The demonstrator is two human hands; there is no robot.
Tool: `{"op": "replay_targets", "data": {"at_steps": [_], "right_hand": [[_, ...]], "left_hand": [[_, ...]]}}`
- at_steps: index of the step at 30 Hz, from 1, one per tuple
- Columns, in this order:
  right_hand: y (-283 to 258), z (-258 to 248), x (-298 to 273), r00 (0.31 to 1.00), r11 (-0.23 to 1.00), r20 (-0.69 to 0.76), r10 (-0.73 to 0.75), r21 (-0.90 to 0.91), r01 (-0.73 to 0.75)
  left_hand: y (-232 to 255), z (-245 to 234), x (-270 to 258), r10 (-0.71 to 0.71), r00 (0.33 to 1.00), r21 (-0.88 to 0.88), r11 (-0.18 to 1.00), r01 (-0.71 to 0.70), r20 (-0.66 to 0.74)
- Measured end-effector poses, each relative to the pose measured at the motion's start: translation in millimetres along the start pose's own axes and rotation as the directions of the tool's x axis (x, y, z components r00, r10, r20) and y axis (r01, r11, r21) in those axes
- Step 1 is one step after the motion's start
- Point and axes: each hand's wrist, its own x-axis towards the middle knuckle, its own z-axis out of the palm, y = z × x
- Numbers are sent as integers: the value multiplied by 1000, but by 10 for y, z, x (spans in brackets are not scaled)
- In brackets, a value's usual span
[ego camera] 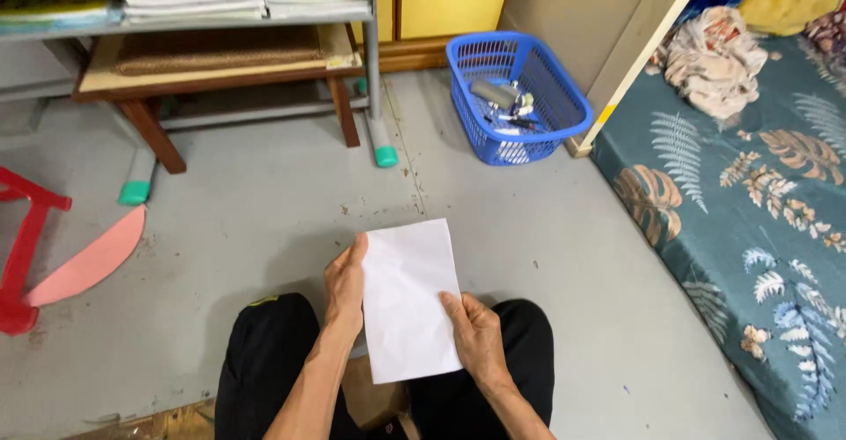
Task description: Organizing and sorting books and papers into a basket while sitting on the floor
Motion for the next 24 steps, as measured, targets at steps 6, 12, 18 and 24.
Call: {"op": "replay_targets", "data": {"at_steps": [6, 12, 18, 24], "right_hand": [[-28, -120, 118, 995, 998, -75, -59, -9, 58], [-532, -239, 43, 982, 999, -189, 17, -46, -26], [-1175, -649, 291, 838, 803, -184, -514, -446, 395], [-1545, -879, 758, 936, 895, 122, -331, -275, 352]], "left_hand": [[461, 245, -340, -148, 986, -178, 971, 159, 74], [332, 308, -288, 148, 943, 94, 979, -183, 299], [738, 692, -104, 433, 679, 424, 549, -721, 593], [1307, 872, -900, 314, 426, 317, 344, -884, 848]]}}
